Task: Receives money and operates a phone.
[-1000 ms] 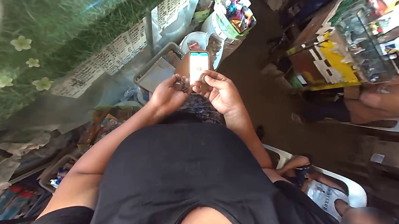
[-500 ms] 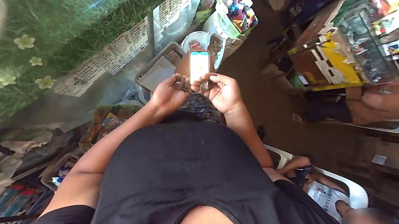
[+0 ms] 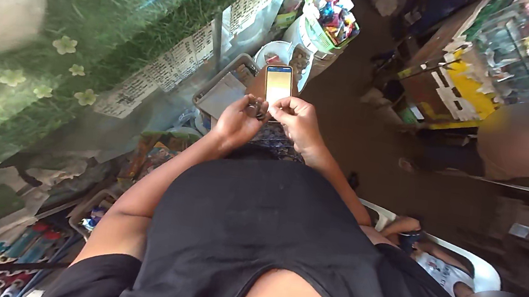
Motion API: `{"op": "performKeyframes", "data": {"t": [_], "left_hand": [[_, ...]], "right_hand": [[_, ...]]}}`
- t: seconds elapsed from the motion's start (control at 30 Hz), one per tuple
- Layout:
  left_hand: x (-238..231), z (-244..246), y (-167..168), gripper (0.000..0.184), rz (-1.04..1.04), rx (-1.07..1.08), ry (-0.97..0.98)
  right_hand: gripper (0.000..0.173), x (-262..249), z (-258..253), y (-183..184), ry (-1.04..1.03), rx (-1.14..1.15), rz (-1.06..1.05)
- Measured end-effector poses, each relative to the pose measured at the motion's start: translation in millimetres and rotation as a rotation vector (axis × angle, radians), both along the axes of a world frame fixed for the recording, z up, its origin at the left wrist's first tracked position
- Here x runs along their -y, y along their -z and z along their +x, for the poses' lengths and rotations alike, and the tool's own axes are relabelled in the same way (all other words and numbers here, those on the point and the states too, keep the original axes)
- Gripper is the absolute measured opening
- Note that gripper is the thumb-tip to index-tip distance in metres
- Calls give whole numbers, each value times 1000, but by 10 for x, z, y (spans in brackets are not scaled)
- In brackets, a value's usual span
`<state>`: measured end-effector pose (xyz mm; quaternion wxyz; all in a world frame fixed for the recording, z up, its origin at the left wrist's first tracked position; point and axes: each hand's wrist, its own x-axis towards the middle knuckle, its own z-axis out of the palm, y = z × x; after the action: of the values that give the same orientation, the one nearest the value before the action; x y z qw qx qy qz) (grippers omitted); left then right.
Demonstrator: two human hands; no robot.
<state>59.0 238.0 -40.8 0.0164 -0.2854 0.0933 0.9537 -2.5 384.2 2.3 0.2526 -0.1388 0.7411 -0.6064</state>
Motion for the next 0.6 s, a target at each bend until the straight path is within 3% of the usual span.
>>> {"op": "performKeyframes", "data": {"t": [0.1,0.2,0.43,0.53,0.6], "left_hand": [[-26,9,-38,26,-34,-47,17],[-46,15,-86,30,-63,-71,66],[-23,33,-63,30,-48,-92,66],[-10,37,-24,31,-57,-67,61],[-6,33,5,28,-38,-23,37]], "right_hand": [[19,79,50,83,-61,-324,148],[29,179,133,99,-52,-472,295],[12,192,135,102,-58,-468,260],[13,127,119,145,-89,-410,176],[21,56,81,133,-82,-441,244]]}}
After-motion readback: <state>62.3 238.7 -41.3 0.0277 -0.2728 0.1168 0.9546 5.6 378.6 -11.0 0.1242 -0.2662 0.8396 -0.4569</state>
